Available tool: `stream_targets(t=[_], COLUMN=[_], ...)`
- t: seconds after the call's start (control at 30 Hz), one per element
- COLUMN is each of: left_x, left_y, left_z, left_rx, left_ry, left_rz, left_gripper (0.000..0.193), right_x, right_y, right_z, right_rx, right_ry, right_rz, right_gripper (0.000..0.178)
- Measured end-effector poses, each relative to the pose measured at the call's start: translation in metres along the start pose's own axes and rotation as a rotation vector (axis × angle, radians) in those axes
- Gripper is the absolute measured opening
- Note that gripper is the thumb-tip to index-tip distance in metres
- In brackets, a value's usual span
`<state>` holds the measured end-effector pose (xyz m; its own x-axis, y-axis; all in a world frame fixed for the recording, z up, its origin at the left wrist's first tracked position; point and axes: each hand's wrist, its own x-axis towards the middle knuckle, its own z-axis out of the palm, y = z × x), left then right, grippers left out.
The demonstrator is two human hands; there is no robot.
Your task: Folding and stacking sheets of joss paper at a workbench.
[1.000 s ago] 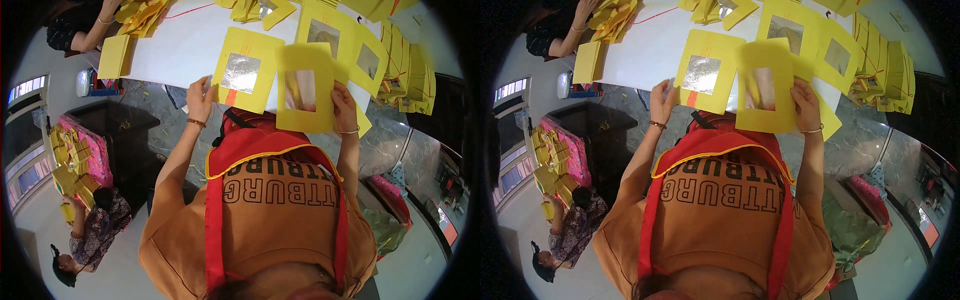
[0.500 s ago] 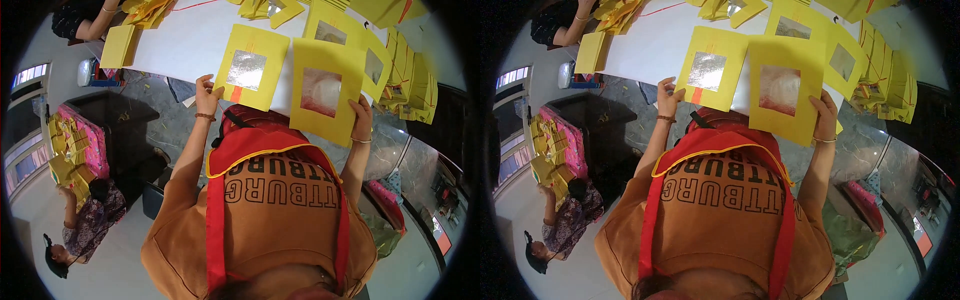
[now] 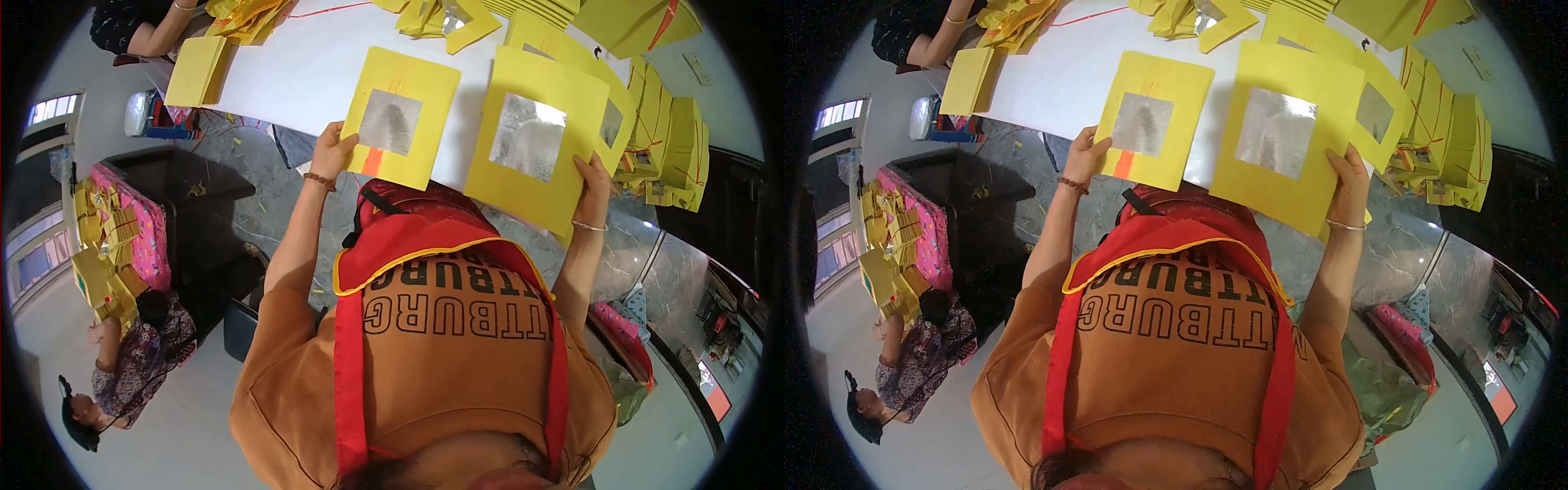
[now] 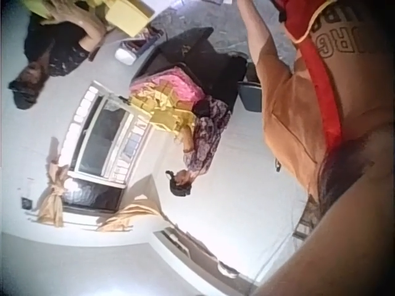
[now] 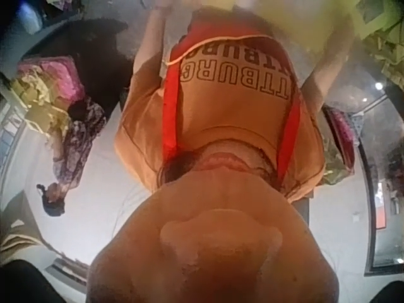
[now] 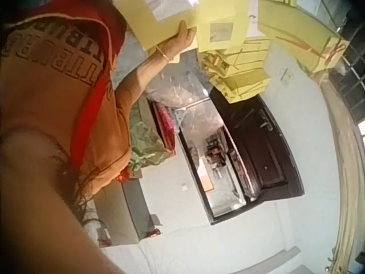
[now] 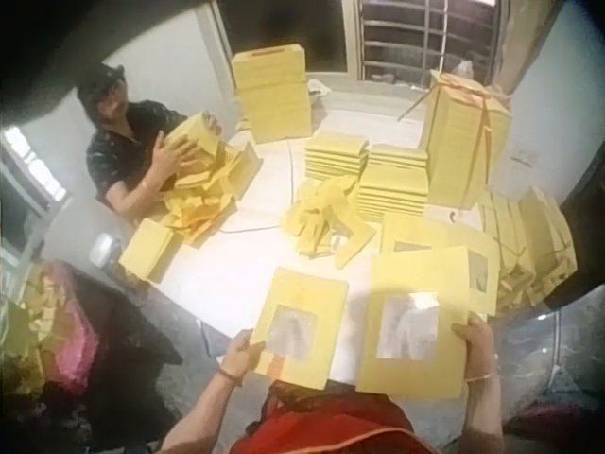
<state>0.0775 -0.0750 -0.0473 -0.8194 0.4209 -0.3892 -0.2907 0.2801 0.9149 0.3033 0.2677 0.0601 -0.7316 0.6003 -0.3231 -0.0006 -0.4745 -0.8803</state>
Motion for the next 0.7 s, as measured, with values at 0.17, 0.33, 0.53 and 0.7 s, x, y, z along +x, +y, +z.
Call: stream_targets(t=[0.17, 0.33, 0.53, 0.7], left_x=[-0.017, -0.038, -0.042, -0.034], left_y=[0.007, 0.034, 0.034, 0.02], left_z=[-0.069, -0.099, -0.04, 0.007], left_rx=[-0.479, -0.631, -0.547, -0.452], left_ry=[-0.001, 0.081, 0.012, -0.029], left_rz=[-0.036, 0.097, 0.047, -0.04], left_gripper=[0.031, 0.03, 0.031, 0.032], right_x=[0.014, 0.027, 0.039, 0.037], right_y=[0.047, 0.118, 0.161, 0.161], right_z=[0.066, 0.113, 0.114, 0.116], right_rx=[-0.023, -0.081, -0.215, -0.326], right_ry=[-0.039, -0.114, -0.037, -0.008], right_rz=[-0.015, -0.009, 0.03, -0.05], right_gripper=[0.023, 0.022, 0.027, 0.027])
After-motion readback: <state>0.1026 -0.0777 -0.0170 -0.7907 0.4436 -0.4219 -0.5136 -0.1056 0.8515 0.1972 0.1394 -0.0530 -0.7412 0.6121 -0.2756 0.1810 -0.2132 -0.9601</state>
